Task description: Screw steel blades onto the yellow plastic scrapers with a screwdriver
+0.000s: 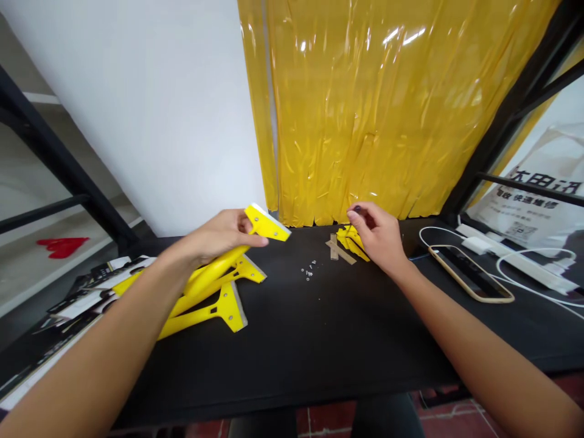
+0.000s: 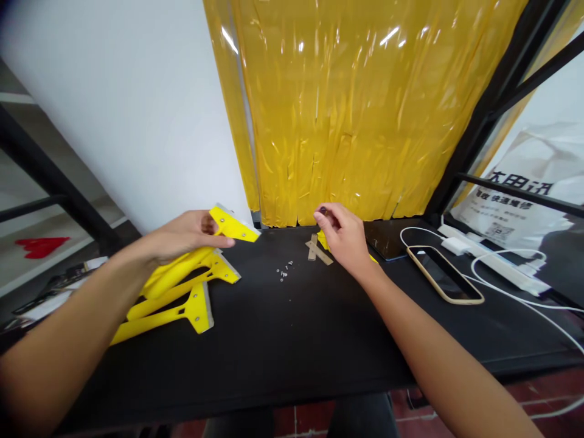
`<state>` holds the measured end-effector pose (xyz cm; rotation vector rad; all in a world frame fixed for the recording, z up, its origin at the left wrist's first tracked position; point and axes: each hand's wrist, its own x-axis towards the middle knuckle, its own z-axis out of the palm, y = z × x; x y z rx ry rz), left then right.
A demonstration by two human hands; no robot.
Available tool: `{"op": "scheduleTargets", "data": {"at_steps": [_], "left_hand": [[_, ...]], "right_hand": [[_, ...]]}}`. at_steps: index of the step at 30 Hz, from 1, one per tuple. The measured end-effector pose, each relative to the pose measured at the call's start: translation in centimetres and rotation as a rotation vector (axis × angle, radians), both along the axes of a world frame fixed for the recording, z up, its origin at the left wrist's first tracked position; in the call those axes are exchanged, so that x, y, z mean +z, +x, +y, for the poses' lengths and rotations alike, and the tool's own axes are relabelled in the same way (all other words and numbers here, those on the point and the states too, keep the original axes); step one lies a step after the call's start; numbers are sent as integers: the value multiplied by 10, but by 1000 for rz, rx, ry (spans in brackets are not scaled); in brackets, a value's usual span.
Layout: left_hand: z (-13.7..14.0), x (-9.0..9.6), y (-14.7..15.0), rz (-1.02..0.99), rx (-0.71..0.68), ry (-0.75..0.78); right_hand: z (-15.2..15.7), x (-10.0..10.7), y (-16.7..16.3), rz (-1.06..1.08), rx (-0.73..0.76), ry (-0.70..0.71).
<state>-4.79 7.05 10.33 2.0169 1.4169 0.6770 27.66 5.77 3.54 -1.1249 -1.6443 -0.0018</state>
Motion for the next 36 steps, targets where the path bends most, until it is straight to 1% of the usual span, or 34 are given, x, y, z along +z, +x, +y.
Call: {"op": "scheduleTargets", "data": {"at_steps": [2, 4, 5, 6, 8, 11, 14, 16, 20, 31, 33, 36], "left_hand": [[-4, -21, 21, -230, 60, -121], [-9, -46, 39, -388, 83, -330], [-12, -57, 46, -482, 101, -423], [-16, -68, 53, -571, 114, -500], [-23, -83, 62, -670, 62, -585], [-31, -96, 69, -708, 7, -578], [-33, -101, 69, -778, -17, -574], [-34, -102, 68, -815, -32, -580], [-36, -102, 67, -800, -49, -582], [-40, -100, 69, -732, -3, -534], [-41, -101, 70, -737, 6, -521], [-42, -103, 71, -684, -9, -482]], "right_hand": [[-1, -3, -5, 171, 110, -57], [-3, -7, -11, 301, 215, -100], [-6, -8, -14, 330, 265, -119], [-10, -9, -18, 332, 304, -130], [-19, -10, -25, 258, 340, -138], [-31, -9, -32, 27, 314, -94], [-33, -10, -34, -159, 297, -33], [-30, -13, -33, -190, 280, -27], [-26, -17, -33, -153, 269, -51], [-26, -21, -39, -86, 329, -153], [-26, -21, -40, -79, 298, -153], [-26, -19, -41, -62, 187, -159]]}}
